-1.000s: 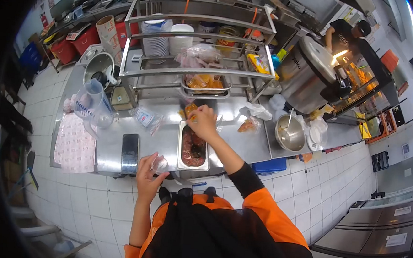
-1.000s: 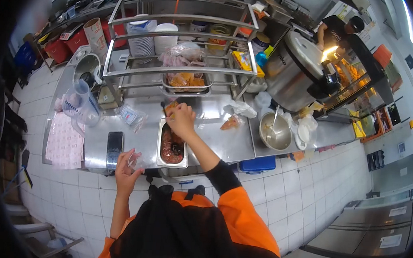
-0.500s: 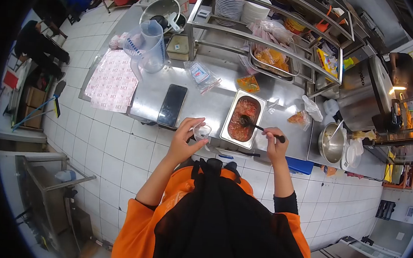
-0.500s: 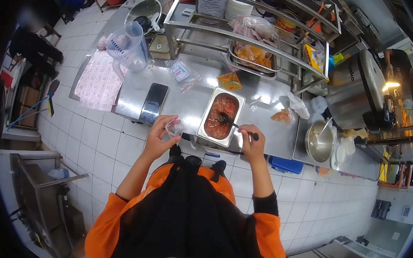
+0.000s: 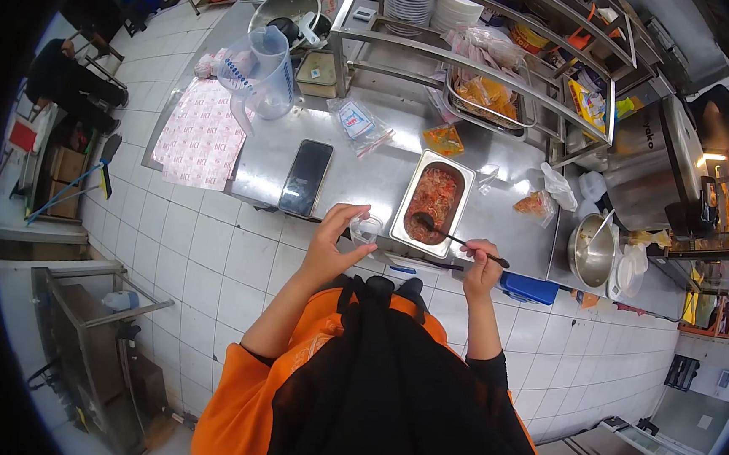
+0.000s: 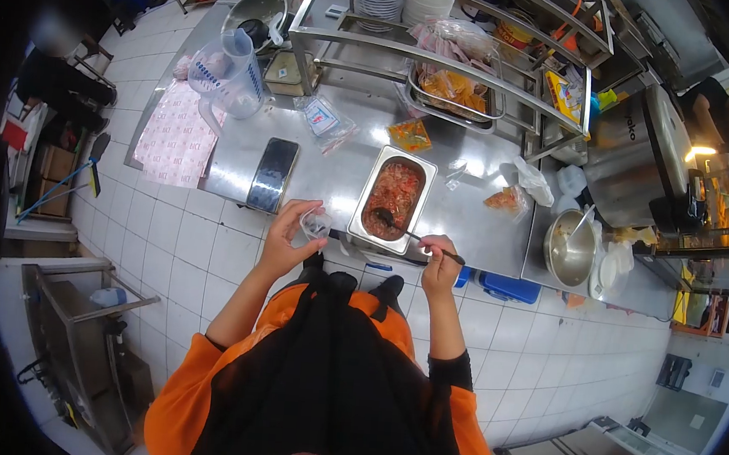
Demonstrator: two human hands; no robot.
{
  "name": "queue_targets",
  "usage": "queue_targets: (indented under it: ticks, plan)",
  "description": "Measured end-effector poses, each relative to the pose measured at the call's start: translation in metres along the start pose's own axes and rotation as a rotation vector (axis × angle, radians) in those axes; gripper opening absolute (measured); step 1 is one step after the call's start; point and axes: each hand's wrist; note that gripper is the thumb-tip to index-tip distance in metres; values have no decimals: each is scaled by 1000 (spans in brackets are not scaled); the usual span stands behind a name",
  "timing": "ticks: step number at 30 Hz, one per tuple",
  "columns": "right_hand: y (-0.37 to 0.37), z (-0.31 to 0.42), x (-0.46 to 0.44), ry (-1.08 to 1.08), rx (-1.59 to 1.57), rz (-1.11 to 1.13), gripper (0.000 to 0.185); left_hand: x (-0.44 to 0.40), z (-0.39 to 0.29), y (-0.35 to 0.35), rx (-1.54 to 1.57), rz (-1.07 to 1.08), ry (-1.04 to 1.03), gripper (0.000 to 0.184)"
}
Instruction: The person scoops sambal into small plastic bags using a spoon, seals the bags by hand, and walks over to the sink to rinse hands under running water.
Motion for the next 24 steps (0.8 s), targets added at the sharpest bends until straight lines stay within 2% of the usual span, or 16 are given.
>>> queue_targets:
  ticks: [5,8,15,18,24]
  plan:
    - [-7,-1,-1,68,67,119,31,1,-1,1,-24,4,7,60]
    - [-7,-11,8,-172,-175,1,32,3,0,3,-31,-11,9,61]
    - [-10,-18,-10,-457,-422,-216,30,6,5,2,-36,6,30,62]
    - [-9,-17,-20,-551,-462,-256,31,6,5,3,-44,0,23,63]
    - [-3,-26,-27,-611,-462,-314,32,10,9,7,-37,-22,26,64]
Point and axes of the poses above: each hand's wrist, its own x-axis away from the middle knuckle, its own y-axis out of the back of the hand, z = x × y, and after that the axes turned 4 degrees about z, right-handed
